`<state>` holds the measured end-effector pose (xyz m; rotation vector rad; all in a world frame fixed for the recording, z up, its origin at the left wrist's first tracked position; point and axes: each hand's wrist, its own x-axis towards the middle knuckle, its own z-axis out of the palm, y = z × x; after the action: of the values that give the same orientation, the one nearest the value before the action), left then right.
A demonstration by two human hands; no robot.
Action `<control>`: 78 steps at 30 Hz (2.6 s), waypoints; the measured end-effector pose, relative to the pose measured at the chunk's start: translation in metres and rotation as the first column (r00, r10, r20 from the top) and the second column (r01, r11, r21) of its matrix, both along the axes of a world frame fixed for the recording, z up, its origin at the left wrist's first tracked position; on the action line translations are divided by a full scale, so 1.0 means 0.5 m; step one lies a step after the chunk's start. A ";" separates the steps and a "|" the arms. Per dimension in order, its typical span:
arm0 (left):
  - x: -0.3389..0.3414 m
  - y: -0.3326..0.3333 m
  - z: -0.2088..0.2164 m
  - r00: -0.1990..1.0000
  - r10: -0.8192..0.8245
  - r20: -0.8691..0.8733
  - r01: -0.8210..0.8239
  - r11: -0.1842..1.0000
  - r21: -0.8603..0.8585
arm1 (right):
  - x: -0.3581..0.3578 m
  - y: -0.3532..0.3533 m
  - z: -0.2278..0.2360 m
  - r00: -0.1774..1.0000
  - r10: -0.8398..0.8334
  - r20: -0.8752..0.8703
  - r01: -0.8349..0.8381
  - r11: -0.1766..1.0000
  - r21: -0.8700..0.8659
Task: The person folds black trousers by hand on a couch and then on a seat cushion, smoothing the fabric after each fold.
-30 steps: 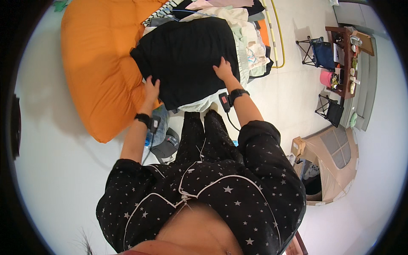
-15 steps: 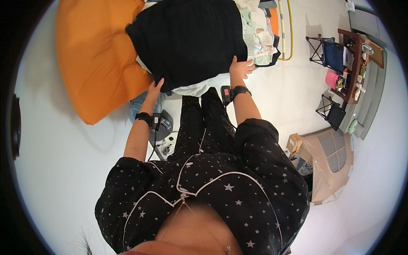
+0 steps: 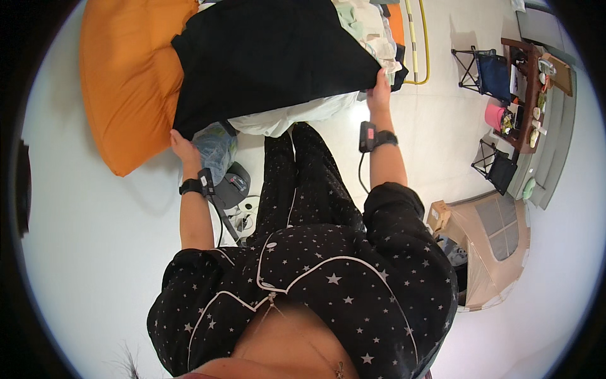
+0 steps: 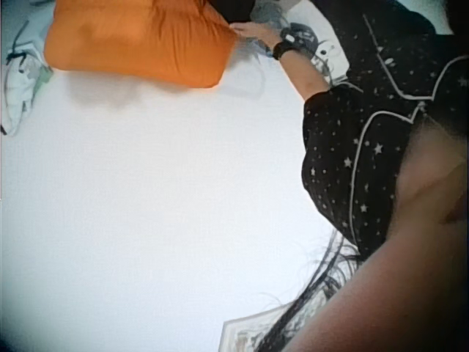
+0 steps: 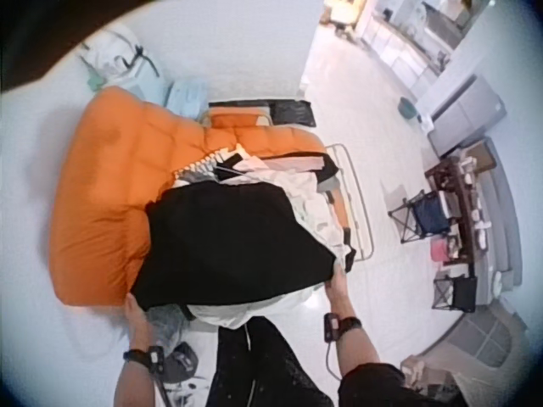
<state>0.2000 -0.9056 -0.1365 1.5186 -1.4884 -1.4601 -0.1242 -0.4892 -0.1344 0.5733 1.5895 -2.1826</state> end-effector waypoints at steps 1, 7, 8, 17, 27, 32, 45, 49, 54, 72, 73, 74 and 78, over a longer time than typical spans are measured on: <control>-0.001 -0.007 0.014 0.998 0.063 0.013 -0.064 0.998 0.022 | -0.013 0.009 0.007 1.000 -0.014 -0.027 0.014 1.000 0.004; 0.038 -0.021 -0.006 0.975 -0.026 0.222 -0.014 0.984 0.178 | -0.055 0.053 -0.048 0.858 0.480 0.185 -0.481 0.621 0.619; 0.014 -0.001 -0.019 0.983 -0.023 0.180 -0.024 0.967 0.253 | -0.054 0.086 -0.114 0.803 0.530 0.272 -0.558 0.507 0.657; 0.028 0.049 -0.104 0.851 0.444 -0.279 -0.086 0.643 0.761 | 0.054 -0.009 -0.145 0.866 0.233 0.443 -0.427 0.806 0.411; 0.054 -0.030 -0.001 0.762 0.549 -0.343 -0.297 0.767 0.568 | -0.045 0.103 -0.057 0.993 -0.061 -0.098 0.079 0.980 0.184; 0.118 0.059 -0.080 0.950 0.261 -0.172 -0.160 0.879 0.450 | -0.067 0.145 -0.096 0.996 0.019 0.090 -0.075 0.736 0.673; -0.090 0.091 0.011 0.966 -0.062 0.251 0.104 0.983 -0.155 | 0.041 -0.409 0.136 0.498 0.712 -0.494 -0.015 0.577 0.817; -0.129 0.073 -0.012 0.875 -0.272 0.400 0.373 0.906 -0.199 | 0.064 -0.557 0.134 0.293 0.801 -0.522 -0.045 0.557 0.829; -0.142 0.105 -0.057 0.745 -0.455 0.488 0.555 0.828 -0.075 | 0.095 -0.601 0.047 0.130 0.976 -0.173 0.195 0.145 0.970; -0.120 0.060 -0.080 0.845 -0.532 0.052 0.463 0.777 0.425 | 0.106 -0.604 0.025 0.136 0.990 -0.042 0.295 0.000 0.956; -0.072 0.055 -0.118 0.876 -0.478 0.068 0.410 0.810 0.420 | 0.121 -0.613 0.039 0.132 0.988 -0.079 0.296 0.037 0.955; -0.057 0.044 -0.138 0.895 -0.441 0.065 0.377 0.827 0.418 | 0.126 -0.607 0.043 0.090 0.995 -0.054 0.277 0.027 0.961; -0.038 0.046 -0.139 0.840 -0.500 0.210 0.277 0.729 0.626 | 0.143 -0.555 0.049 0.064 0.997 0.038 0.249 -0.053 0.967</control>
<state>0.1811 -0.8827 -0.2062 2.0038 -1.7704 -2.1234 -0.0528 -0.7669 -0.1101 -1.4381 2.8012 -0.1096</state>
